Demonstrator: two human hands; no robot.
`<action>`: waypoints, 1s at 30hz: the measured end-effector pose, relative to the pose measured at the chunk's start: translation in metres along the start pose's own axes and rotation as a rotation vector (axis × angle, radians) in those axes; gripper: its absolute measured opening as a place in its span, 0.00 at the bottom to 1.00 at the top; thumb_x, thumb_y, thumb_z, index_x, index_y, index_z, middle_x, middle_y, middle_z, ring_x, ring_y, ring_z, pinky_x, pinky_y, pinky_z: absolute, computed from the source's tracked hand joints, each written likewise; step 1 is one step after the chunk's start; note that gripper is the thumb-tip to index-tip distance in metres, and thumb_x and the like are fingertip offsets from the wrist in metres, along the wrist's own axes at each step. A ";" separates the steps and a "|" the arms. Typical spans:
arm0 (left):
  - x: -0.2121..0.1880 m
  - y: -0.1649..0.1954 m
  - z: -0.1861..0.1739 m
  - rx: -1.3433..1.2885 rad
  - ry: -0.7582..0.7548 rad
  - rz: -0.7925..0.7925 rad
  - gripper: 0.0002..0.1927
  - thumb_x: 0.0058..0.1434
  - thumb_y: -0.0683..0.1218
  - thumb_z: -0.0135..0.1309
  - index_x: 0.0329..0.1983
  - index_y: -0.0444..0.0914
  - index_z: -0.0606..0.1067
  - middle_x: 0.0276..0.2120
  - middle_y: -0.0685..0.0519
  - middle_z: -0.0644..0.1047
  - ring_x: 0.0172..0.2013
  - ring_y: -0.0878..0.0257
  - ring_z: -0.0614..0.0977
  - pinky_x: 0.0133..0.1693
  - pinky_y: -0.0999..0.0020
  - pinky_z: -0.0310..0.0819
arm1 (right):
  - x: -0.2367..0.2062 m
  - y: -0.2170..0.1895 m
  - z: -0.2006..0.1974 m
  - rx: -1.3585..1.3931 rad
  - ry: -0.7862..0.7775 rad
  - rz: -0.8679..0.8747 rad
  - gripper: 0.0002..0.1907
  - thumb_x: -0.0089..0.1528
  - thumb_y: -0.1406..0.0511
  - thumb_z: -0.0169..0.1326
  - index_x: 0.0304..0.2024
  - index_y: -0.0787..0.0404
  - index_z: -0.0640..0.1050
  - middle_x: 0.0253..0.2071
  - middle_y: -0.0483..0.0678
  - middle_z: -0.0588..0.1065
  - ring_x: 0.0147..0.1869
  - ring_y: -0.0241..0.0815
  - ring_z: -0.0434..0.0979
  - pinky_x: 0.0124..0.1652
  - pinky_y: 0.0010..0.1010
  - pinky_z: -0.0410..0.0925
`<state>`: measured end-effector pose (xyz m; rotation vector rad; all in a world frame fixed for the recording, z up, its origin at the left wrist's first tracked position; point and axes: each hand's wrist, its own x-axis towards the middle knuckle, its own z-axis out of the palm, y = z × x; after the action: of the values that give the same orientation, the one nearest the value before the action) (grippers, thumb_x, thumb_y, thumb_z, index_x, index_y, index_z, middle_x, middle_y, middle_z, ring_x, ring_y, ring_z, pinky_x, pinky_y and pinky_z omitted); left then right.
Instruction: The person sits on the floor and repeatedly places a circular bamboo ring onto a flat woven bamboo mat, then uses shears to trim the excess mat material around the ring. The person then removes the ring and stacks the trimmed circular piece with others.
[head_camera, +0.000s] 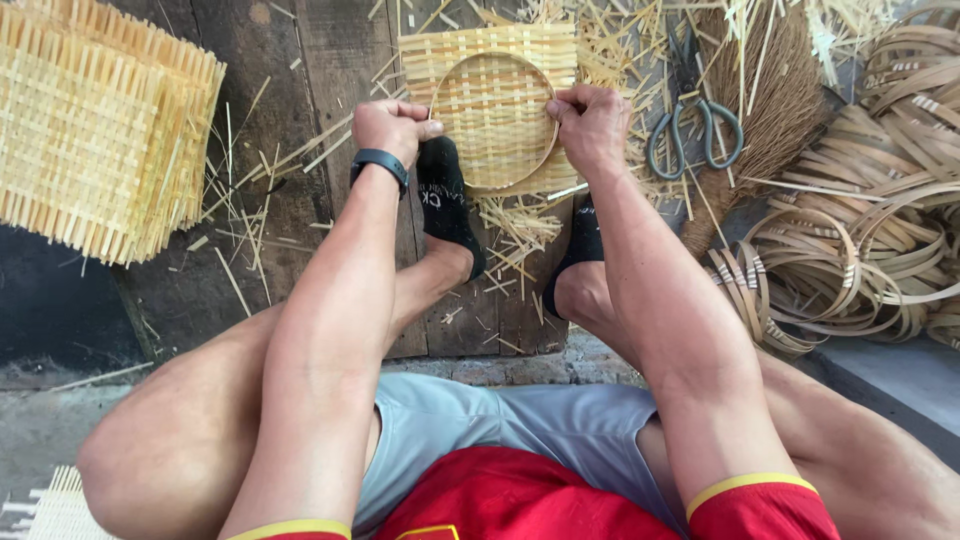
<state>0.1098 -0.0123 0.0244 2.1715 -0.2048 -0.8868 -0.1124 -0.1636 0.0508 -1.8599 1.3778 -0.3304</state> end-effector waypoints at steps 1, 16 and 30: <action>0.000 0.001 0.000 0.001 -0.008 0.011 0.11 0.40 0.36 0.73 0.28 0.36 0.84 0.27 0.51 0.85 0.28 0.66 0.86 0.36 0.72 0.83 | 0.001 -0.001 -0.002 0.000 -0.012 0.002 0.08 0.58 0.66 0.68 0.39 0.61 0.86 0.30 0.51 0.83 0.31 0.37 0.82 0.36 0.30 0.74; -0.006 -0.004 -0.003 -0.036 -0.039 0.124 0.09 0.44 0.36 0.72 0.29 0.34 0.84 0.27 0.53 0.84 0.28 0.67 0.85 0.34 0.74 0.82 | 0.014 -0.017 -0.022 -0.044 -0.208 0.077 0.12 0.59 0.64 0.68 0.43 0.62 0.85 0.42 0.55 0.84 0.43 0.40 0.85 0.48 0.30 0.77; 0.043 0.033 0.060 0.240 -0.162 0.853 0.16 0.70 0.57 0.53 0.49 0.45 0.84 0.45 0.55 0.78 0.49 0.57 0.77 0.55 0.61 0.73 | -0.037 -0.028 0.060 -1.041 -0.085 -1.093 0.43 0.68 0.49 0.54 0.76 0.67 0.58 0.76 0.67 0.52 0.82 0.69 0.39 0.76 0.64 0.37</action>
<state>0.1068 -0.0879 -0.0027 1.9140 -1.2588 -0.5415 -0.0695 -0.1018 0.0397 -3.3415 0.2626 -0.0135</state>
